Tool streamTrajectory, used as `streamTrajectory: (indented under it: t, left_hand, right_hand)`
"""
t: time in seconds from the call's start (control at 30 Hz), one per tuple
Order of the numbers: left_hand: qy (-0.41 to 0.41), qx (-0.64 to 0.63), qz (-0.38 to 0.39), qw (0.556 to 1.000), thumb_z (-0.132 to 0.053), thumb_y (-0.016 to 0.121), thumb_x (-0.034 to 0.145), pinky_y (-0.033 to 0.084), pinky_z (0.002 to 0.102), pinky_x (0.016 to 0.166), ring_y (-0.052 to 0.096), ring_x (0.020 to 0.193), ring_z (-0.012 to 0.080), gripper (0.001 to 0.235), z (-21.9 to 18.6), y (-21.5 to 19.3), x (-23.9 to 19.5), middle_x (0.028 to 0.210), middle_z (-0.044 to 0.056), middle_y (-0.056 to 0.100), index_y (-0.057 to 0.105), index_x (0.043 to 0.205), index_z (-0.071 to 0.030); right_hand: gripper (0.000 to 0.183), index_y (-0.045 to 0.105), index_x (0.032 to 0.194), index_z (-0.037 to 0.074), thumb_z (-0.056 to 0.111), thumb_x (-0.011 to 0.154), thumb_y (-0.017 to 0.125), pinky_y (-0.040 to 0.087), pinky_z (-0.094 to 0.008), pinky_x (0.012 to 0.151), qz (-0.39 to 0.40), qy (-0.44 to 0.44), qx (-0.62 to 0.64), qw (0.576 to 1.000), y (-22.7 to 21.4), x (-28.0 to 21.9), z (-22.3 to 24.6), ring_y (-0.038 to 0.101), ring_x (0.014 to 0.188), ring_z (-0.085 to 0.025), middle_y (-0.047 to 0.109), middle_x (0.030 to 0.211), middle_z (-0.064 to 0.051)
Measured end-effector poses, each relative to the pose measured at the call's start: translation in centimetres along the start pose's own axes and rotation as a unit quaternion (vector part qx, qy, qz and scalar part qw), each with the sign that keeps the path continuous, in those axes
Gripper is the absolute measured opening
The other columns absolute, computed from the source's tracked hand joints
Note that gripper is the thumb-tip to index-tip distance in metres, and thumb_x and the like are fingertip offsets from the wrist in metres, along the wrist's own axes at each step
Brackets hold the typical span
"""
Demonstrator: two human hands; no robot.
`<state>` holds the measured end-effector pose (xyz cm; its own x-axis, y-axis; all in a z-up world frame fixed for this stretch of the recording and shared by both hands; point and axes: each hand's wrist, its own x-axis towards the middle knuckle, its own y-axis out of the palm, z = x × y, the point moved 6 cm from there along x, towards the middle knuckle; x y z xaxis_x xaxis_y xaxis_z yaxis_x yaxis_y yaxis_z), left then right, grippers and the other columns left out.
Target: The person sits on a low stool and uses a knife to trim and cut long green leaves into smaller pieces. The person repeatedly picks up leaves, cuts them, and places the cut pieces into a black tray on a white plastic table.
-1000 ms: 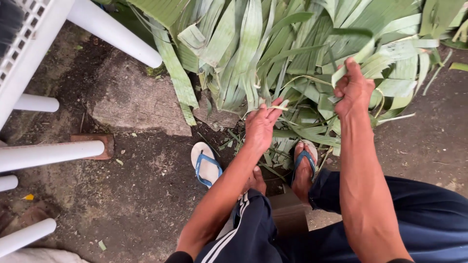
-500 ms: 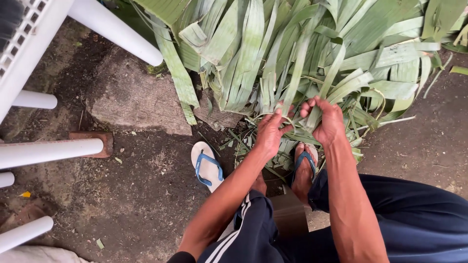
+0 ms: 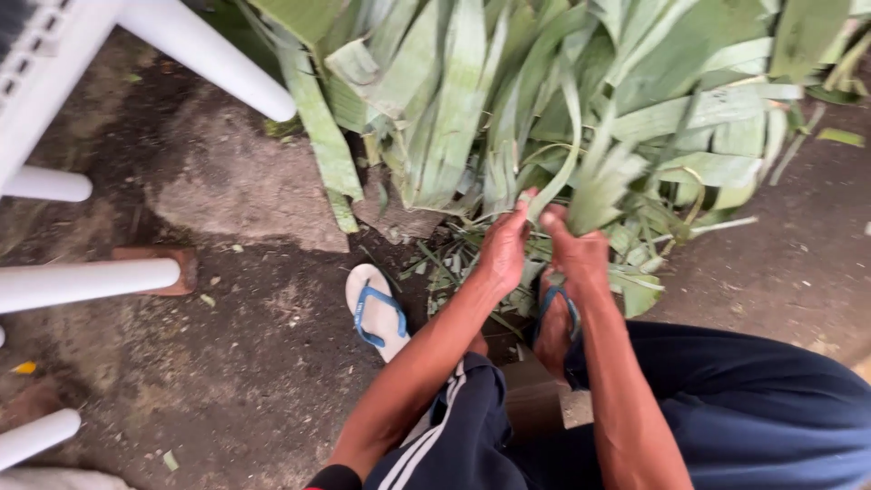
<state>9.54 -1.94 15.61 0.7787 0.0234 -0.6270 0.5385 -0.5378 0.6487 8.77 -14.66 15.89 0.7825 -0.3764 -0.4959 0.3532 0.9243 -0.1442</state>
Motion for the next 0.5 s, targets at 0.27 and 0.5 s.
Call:
streamTrajectory:
  t: [0.27,0.5]
  left_hand:
    - [-0.064,0.002,0.093,0.994,-0.034,0.070,0.100,0.045,0.035,0.107,0.068,0.099,0.0215,0.049,3.6,-2.6,2.6,0.102,0.017,0.074,0.062,0.141,-0.009]
    - [-0.131,-0.208,0.043,0.968,-0.038,0.077,0.097,0.047,0.050,0.111,0.067,0.120,0.0327,0.045,4.6,-8.0,6.4,0.127,0.020,0.070,0.068,0.126,-0.006]
  right_hand:
    - [0.018,0.074,0.090,0.004,0.006,0.079,0.088,0.032,-0.019,0.028,0.039,0.031,0.069,0.996,0.5,-0.5,-2.6,0.039,0.033,-0.004,0.053,0.055,-0.001]
    - [0.019,0.073,0.085,0.004,0.004,0.077,0.090,0.029,-0.021,0.026,0.053,0.043,0.066,0.996,0.6,-1.5,-1.9,0.036,0.030,-0.004,0.052,0.050,-0.001]
